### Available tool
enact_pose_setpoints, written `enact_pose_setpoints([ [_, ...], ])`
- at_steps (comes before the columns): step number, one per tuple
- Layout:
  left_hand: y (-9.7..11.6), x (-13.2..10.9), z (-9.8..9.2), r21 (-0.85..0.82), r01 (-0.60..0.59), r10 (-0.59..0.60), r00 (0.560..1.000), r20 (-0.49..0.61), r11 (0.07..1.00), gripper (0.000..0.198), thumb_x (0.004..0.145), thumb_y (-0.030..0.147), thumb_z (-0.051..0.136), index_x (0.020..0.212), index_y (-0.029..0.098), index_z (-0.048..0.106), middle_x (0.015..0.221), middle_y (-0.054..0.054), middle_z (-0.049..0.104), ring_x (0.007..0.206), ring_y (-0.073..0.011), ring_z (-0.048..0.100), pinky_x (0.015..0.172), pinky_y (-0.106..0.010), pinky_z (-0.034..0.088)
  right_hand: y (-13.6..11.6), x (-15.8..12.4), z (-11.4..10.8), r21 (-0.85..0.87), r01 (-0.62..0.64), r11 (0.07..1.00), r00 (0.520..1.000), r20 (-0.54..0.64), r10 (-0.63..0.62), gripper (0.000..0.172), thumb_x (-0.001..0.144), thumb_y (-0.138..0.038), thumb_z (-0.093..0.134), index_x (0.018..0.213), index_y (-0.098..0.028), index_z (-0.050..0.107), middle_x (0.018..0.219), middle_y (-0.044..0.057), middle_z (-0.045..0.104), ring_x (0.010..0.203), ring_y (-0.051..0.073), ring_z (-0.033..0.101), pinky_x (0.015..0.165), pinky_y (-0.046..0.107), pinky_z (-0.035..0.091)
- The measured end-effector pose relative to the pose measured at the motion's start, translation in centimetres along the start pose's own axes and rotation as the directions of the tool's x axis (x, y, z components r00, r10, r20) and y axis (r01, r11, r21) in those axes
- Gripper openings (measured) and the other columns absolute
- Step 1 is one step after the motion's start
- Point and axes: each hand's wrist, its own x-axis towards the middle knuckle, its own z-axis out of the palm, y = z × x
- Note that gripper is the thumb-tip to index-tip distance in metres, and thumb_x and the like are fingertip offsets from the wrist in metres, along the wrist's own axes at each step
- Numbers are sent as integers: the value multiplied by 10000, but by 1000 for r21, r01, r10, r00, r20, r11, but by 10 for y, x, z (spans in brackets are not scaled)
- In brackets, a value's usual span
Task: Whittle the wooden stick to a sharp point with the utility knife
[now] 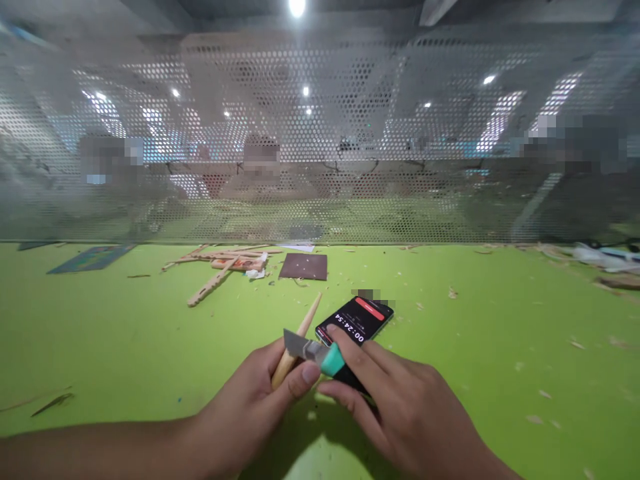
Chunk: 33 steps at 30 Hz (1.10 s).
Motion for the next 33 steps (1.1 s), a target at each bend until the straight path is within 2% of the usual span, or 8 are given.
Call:
enact_pose_setpoints([
  [3,0,0,-1,-15,-15,16,1000,20,1000,283,1003,409,651,1141,162,655,1022,-30,680,959,-190,584,865,-293,462,8,3,-1,43,18,999,1000,9,-18,432,1105,-401,455,1485,-200,495,1099,107,791,795,230,783,642,331,614],
  [7,-3,-1,-3,15,22,-23,999,40,1000,307,955,417,716,1091,154,636,945,-18,661,838,-170,556,762,-276,455,9,9,-6,163,51,985,995,75,-64,386,1109,-357,425,1455,-209,511,1138,94,794,882,211,792,701,309,635],
  [10,-3,-1,-3,23,-11,10,999,43,1000,272,963,412,703,1036,157,642,962,-26,679,865,-175,571,812,-285,457,4,9,-7,227,56,972,994,83,-77,364,1099,-340,442,1431,-221,530,1169,89,793,937,203,792,749,289,639],
  [14,-2,1,0,93,-5,6,1000,-9,996,313,1004,456,629,1065,151,657,955,-38,696,842,-182,581,776,-286,446,-2,2,-1,146,-14,989,997,74,3,396,1105,-385,437,1476,-254,478,1164,76,790,892,223,796,690,331,648],
  [20,-5,2,3,37,-43,44,999,-2,998,386,1032,505,561,1132,148,670,999,-60,695,916,-208,588,842,-325,471,-1,-4,6,41,-57,998,998,23,56,429,1103,-361,436,1513,-233,455,1206,110,769,873,265,792,647,394,640],
  [26,-2,0,0,127,33,-32,999,-9,991,419,1029,559,531,1078,155,630,938,-39,647,822,-178,535,747,-310,440,11,0,2,66,-85,994,995,-37,87,398,1077,-327,509,1460,-222,529,1206,103,772,908,262,790,735,382,654],
  [30,-1,-1,0,137,26,-28,1000,10,990,397,1013,551,568,1073,160,603,942,-35,639,829,-177,533,737,-310,437,11,2,0,96,-78,992,997,11,77,385,1076,-338,496,1439,-221,552,1201,99,778,883,249,797,753,380,667],
  [33,-2,-2,0,153,0,-2,1000,16,988,408,1013,566,557,1060,162,587,941,-42,636,837,-185,549,741,-317,447,7,7,-4,136,-21,990,998,66,13,381,1088,-340,469,1444,-225,541,1184,89,789,926,230,798,763,347,666],
])
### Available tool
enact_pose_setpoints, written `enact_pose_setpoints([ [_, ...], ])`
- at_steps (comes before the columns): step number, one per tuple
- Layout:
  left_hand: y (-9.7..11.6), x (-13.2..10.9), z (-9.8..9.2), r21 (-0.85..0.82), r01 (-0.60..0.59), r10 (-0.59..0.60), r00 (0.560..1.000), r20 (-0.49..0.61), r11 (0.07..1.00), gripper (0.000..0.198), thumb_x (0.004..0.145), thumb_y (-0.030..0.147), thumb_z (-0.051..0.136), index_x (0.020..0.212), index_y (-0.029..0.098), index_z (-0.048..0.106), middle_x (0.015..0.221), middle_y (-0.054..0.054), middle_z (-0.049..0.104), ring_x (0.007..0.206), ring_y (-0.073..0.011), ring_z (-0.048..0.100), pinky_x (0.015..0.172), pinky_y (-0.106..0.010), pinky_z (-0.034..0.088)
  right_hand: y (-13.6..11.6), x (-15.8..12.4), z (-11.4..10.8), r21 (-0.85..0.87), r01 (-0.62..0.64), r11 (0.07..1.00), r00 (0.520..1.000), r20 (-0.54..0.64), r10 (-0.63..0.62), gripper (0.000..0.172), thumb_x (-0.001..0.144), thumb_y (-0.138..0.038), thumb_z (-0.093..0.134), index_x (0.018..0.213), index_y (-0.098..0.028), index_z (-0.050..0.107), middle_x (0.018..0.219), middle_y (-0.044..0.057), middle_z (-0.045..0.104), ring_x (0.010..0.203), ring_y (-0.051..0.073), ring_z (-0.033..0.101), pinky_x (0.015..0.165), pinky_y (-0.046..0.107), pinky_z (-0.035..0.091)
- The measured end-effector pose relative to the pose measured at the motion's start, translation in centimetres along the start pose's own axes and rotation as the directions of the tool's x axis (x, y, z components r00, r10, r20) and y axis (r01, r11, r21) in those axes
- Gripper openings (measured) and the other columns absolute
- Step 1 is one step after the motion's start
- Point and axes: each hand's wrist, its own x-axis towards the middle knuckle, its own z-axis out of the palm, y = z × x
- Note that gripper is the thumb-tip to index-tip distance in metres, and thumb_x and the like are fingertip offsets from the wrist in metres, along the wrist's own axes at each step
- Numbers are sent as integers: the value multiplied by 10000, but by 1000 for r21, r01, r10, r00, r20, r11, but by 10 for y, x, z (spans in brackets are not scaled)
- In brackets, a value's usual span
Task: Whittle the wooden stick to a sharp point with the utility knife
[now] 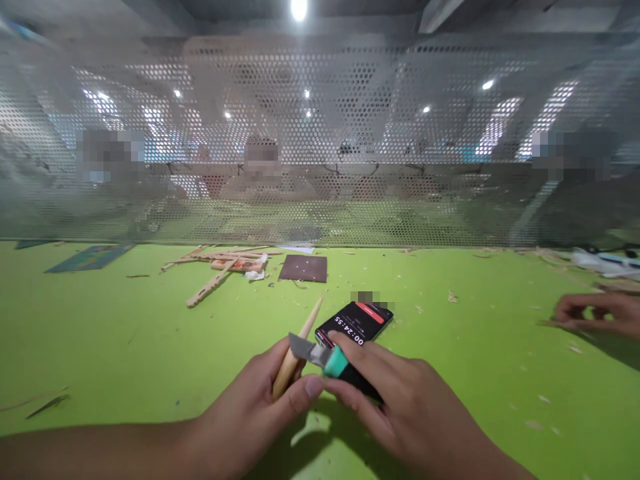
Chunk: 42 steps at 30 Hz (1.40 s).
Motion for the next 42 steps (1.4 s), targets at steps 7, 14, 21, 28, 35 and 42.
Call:
enact_pose_setpoints([
  [7,0,-2,0,25,-66,65,997,36,997,357,1032,524,540,1069,169,565,995,-53,644,879,-188,566,801,-323,460,-6,2,-5,123,74,990,995,64,-83,391,1076,-345,496,1435,-204,562,1166,94,797,949,211,792,767,287,645],
  [14,-3,-2,1,88,-74,75,997,-11,993,362,1047,532,508,975,179,544,889,-20,619,780,-157,520,723,-293,423,-13,-12,3,-95,38,995,999,-2,-39,462,1098,-414,454,1514,-217,492,1077,82,797,760,223,777,597,332,613],
  [21,7,-6,1,69,-56,56,998,0,996,403,1067,549,427,1048,173,570,899,-35,610,805,-178,532,717,-306,416,-6,-9,-8,-162,6,987,993,-113,-25,483,1078,-330,515,1547,-226,466,1200,95,779,882,244,792,662,318,624],
  [28,9,-9,-3,159,-32,36,999,-23,987,378,1062,561,418,973,202,499,819,3,542,722,-151,450,679,-298,382,3,-3,-12,-108,50,993,992,-114,-63,449,1083,-292,515,1527,-259,467,1259,85,765,912,231,797,664,311,645],
  [35,0,-2,-6,-91,39,-37,999,21,995,350,940,475,711,1018,175,547,826,33,563,705,-121,453,633,-239,391,3,-3,-6,35,96,995,995,25,-97,428,1104,-390,452,1513,-265,464,1196,65,785,916,207,794,725,306,650],
  [42,2,-1,-7,-82,22,-20,999,29,996,324,910,418,759,983,164,572,850,21,607,760,-135,494,690,-251,405,2,-7,-1,92,90,992,994,59,-96,453,1094,-391,467,1529,-266,470,1228,81,769,953,213,781,768,313,644],
])
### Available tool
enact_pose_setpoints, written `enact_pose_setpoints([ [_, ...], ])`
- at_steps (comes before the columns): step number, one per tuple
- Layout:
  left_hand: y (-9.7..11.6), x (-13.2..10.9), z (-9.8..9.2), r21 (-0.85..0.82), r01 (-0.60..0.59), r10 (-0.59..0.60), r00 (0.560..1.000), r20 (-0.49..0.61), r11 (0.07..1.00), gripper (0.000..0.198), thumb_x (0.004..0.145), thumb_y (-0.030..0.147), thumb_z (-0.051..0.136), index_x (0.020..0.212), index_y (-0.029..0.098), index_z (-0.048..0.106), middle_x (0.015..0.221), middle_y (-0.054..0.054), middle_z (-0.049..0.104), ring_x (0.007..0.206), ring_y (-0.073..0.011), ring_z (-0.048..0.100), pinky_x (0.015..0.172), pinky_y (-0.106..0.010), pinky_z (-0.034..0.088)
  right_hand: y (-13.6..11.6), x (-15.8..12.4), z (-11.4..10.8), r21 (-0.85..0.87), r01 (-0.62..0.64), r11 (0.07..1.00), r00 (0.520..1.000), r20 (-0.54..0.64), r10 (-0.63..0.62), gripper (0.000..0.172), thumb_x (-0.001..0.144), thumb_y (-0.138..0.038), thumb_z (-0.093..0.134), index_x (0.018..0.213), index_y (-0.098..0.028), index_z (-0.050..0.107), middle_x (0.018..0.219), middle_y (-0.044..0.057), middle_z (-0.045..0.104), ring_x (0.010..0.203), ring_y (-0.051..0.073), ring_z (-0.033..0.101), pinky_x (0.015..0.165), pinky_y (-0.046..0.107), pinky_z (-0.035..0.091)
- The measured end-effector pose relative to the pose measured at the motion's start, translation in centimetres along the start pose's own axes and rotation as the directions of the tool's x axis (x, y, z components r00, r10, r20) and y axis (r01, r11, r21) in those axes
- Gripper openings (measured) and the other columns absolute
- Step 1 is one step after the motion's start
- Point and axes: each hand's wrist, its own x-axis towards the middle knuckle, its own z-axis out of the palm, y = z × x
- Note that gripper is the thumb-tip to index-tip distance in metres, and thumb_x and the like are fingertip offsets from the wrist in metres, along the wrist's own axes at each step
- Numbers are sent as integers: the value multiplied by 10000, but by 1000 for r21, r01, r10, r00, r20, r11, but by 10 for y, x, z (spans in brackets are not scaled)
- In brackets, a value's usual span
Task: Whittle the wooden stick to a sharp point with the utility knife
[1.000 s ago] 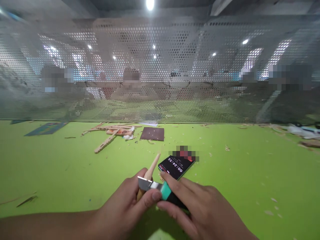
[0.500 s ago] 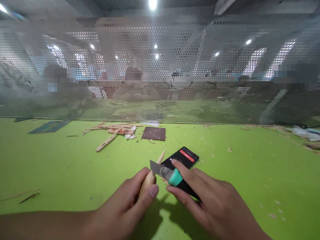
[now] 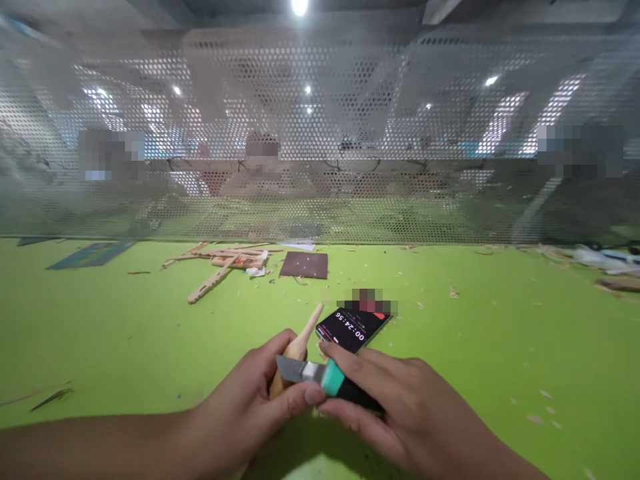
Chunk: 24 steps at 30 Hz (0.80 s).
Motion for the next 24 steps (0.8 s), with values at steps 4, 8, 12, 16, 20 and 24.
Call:
enact_pose_setpoints([
  [4,-4,0,0,68,-38,39,999,-22,997,289,947,419,715,996,162,594,856,19,612,769,-140,498,704,-261,410,-7,0,0,-146,-34,989,999,-37,29,457,1113,-453,400,1515,-252,479,1060,81,785,769,210,770,617,313,612],
  [8,-7,1,1,69,-50,53,998,-38,996,295,959,440,699,973,167,590,835,26,594,745,-131,480,678,-252,400,-13,2,2,-231,-15,973,997,-75,-2,462,1110,-432,428,1517,-219,472,1003,77,777,713,210,750,571,322,573],
  [12,-3,-1,3,36,-16,17,999,-37,999,343,1006,514,605,1011,172,596,807,35,552,686,-112,450,618,-237,378,-13,2,0,-255,-51,966,992,-123,20,471,1110,-364,455,1549,-193,437,1058,92,778,756,212,760,610,330,573],
  [16,5,-2,3,28,39,-38,999,-36,999,375,1014,539,574,1026,166,607,759,44,499,666,-109,421,601,-233,357,-8,2,-6,-272,-94,958,979,-200,39,491,1097,-358,499,1557,-198,436,1168,121,773,802,217,775,638,319,578],
  [20,8,-1,3,-99,-17,19,1000,21,995,344,1005,469,625,1118,146,653,895,-7,597,813,-139,508,743,-255,426,-2,4,-6,-220,-78,972,985,-166,42,452,1106,-387,466,1523,-212,469,1176,112,778,824,221,787,647,310,603],
  [24,6,1,2,-195,17,-8,999,48,981,357,921,416,754,1105,125,662,944,-25,616,859,-156,514,784,-268,428,-3,5,-4,-115,14,993,998,-65,-22,427,1118,-390,409,1505,-220,470,1152,89,786,884,214,787,674,299,625],
])
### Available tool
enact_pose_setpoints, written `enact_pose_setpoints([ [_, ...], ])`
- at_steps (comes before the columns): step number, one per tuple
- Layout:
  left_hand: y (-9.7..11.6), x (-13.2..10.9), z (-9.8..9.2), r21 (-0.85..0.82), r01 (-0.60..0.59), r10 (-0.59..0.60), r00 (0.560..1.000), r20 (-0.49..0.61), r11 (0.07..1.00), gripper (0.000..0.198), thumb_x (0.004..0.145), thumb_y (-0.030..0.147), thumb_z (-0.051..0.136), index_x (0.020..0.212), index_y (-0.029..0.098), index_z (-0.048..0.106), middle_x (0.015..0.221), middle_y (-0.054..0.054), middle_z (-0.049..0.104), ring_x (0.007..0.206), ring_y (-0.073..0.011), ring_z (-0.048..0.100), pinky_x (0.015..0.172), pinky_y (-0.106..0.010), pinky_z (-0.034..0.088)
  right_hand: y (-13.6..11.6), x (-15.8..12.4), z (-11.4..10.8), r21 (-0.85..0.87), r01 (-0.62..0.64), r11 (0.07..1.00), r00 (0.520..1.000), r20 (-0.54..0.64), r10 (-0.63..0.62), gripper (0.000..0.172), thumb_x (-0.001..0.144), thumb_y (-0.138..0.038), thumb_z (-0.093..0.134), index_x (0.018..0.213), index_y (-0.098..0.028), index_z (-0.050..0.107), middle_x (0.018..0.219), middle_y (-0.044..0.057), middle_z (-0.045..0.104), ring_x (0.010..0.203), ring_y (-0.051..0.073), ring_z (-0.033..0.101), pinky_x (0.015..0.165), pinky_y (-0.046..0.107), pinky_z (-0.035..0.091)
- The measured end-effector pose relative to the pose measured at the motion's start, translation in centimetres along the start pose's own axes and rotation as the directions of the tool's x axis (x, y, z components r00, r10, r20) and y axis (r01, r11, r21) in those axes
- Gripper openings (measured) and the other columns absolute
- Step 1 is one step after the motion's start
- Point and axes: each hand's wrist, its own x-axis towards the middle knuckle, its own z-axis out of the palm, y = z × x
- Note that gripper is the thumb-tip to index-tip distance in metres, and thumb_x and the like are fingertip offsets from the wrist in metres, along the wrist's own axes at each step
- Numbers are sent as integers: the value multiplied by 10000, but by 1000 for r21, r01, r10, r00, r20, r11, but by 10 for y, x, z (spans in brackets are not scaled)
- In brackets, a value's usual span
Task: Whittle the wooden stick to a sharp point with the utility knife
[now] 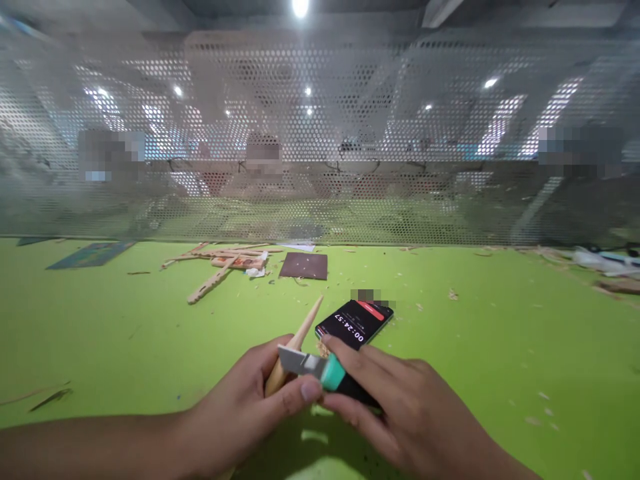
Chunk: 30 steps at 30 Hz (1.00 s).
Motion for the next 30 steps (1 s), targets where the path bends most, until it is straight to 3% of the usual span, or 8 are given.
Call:
enact_pose_setpoints([
  [3,0,0,0,9,-4,4,1000,13,1000,347,915,407,761,1092,127,660,929,-18,597,846,-154,489,797,-275,418,-5,0,0,-14,-2,1000,999,41,3,425,1120,-393,390,1495,-215,482,1138,90,787,881,214,786,663,301,622],
  [7,-2,0,0,59,-32,34,999,-36,998,281,948,399,724,1029,138,657,896,-5,599,824,-147,486,769,-259,415,-12,-2,2,-92,-19,996,1000,-1,19,459,1106,-398,449,1515,-192,481,1067,101,788,781,221,774,631,319,599],
  [12,-2,-4,2,161,-34,45,997,-65,986,333,1003,483,625,1011,150,643,828,17,570,727,-119,448,664,-237,383,-10,-2,-1,-126,-86,988,994,-72,77,483,1103,-318,460,1571,-210,411,1198,113,772,892,243,785,686,334,606],
  [17,3,-9,4,308,-29,62,993,-99,951,410,1040,579,486,954,183,545,772,22,515,673,-116,454,600,-244,398,0,0,-7,-119,-145,982,979,-159,125,447,1065,-357,558,1488,-221,514,1255,97,763,965,251,786,760,323,611],
  [24,0,-4,1,81,132,-133,991,7,988,422,994,604,566,1112,207,485,644,71,535,445,-95,520,429,-204,430,4,-1,0,-67,-91,994,988,-131,82,420,1078,-336,522,1478,-207,522,1225,114,775,936,248,795,751,330,640],
  [26,-1,-3,1,43,118,-118,993,-7,992,401,975,558,630,1112,201,509,675,75,525,460,-81,490,446,-202,421,3,-1,0,-23,-71,997,994,-84,68,421,1081,-331,504,1484,-210,510,1186,107,787,898,240,798,706,322,648],
  [30,-1,-2,3,-16,-17,16,997,-77,1000,342,894,411,794,993,167,576,806,35,564,706,-103,494,651,-217,422,-1,-1,0,62,-27,998,999,18,26,433,1077,-316,490,1499,-222,488,1203,87,782,930,215,790,708,296,645],
])
